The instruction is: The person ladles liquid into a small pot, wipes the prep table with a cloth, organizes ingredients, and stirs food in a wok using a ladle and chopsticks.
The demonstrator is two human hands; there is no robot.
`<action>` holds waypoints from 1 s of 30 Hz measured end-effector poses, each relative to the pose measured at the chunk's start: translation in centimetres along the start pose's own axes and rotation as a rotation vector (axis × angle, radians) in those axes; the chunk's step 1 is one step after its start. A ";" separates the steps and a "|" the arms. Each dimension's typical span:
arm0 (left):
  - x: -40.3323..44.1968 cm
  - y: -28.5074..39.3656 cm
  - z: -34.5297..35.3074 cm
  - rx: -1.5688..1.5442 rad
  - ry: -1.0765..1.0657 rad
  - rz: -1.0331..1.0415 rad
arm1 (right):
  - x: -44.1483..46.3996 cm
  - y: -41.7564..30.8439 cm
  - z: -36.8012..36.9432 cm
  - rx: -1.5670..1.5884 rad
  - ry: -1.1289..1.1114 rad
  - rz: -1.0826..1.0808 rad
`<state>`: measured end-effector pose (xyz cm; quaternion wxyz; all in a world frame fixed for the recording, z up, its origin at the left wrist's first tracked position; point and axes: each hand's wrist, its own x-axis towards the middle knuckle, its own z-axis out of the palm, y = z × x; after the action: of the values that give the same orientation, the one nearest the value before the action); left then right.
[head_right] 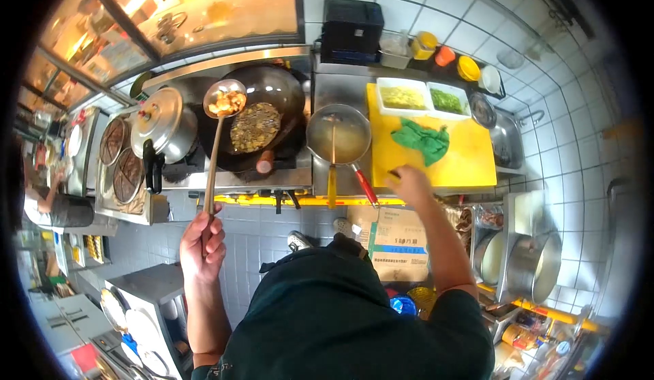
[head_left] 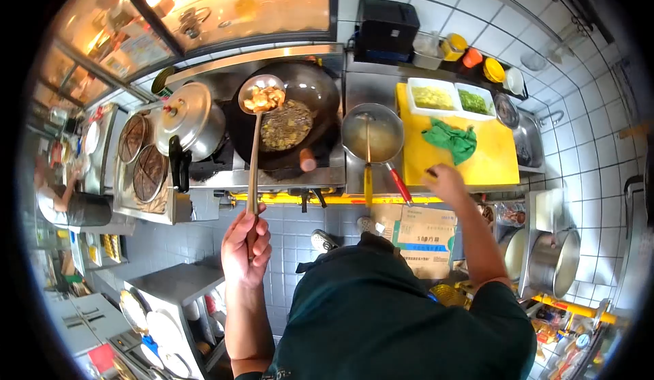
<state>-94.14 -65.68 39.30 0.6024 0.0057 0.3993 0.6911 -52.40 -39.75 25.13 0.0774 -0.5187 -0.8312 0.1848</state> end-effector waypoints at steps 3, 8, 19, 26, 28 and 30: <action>-1.3 -1.8 3.5 0.064 -0.051 0.019 | -1.7 -0.1 3.5 0.010 -0.125 0.093; -1.2 -7.3 8.6 0.168 -0.011 -0.078 | -1.7 1.1 7.9 0.227 -0.194 0.143; 5.4 -21.7 7.1 1.769 0.049 0.533 | -0.3 1.2 10.8 0.420 -0.193 0.160; 2.0 -20.3 8.4 1.901 0.196 0.557 | 0.1 1.2 10.5 0.421 -0.239 0.161; 0.7 -19.1 8.8 1.769 0.174 0.713 | 0.3 0.7 10.3 0.422 -0.206 0.133; -1.3 -17.3 10.1 1.612 0.242 0.678 | 0.5 1.0 10.8 0.416 -0.214 0.131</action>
<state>-74.55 -62.01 37.10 0.1313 0.4740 0.8030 0.3367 -55.26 -41.35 14.76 0.0822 -0.5218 -0.7433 0.4105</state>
